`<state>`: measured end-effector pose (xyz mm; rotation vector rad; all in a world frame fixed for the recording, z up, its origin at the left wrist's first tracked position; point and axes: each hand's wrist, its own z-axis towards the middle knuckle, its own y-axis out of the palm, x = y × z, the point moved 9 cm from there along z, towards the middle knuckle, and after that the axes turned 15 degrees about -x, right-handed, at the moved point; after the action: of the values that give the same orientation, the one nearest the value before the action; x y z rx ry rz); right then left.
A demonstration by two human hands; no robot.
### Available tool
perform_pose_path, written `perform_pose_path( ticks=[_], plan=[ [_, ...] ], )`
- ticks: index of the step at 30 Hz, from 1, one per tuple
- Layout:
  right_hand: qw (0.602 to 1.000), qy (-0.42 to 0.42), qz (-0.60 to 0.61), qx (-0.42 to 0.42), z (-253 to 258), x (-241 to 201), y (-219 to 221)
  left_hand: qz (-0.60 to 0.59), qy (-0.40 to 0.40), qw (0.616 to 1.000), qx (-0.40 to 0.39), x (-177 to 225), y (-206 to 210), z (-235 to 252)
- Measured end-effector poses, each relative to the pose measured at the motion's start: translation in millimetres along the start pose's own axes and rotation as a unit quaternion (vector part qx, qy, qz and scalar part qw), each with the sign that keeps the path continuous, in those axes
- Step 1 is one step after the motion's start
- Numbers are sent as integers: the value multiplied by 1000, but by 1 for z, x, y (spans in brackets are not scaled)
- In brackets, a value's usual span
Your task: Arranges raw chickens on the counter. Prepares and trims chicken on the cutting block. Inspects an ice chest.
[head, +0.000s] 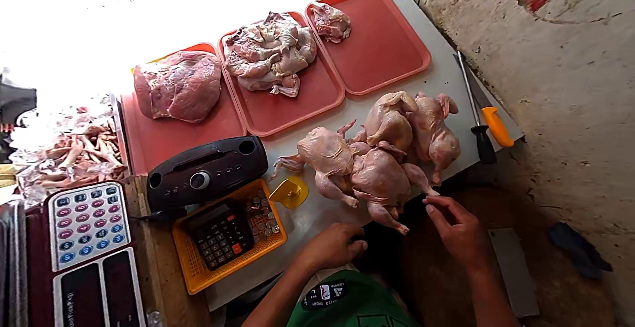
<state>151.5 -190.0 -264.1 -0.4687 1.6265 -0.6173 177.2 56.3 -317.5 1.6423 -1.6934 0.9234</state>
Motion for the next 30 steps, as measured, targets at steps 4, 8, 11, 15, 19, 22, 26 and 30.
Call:
perform_pose_path(
  ticks=[4, 8, 11, 15, 19, 22, 26, 30],
  plan=[
    [992, -108, -35, -52, 4, -4, 14, -2, -11, 1000, 17, -6, 4, -6],
    [972, -176, -87, -130, 22, 11, 17, -25, -29, 999, 25, -15, 15, -12],
    [966, -154, -49, -202, 41, 22, 25, -100, -35, 993, 46, -27, 22, -9],
    [953, -113, -19, -279, 47, 29, 47, -316, 19, 938, 138, -38, 29, 12],
    [933, -110, -119, -321, 17, -2, 67, -494, 116, 835, 212, -38, 28, 39],
    [931, -123, -217, -267, -14, -21, 90, -573, 170, 771, 221, -32, 27, 51],
    [956, -181, -217, -82, -25, -18, 88, -571, 174, 775, 210, -25, 25, 48],
    [993, -72, 67, -61, -7, -19, 44, -555, 161, 784, 226, -28, 31, 49]
  ],
)
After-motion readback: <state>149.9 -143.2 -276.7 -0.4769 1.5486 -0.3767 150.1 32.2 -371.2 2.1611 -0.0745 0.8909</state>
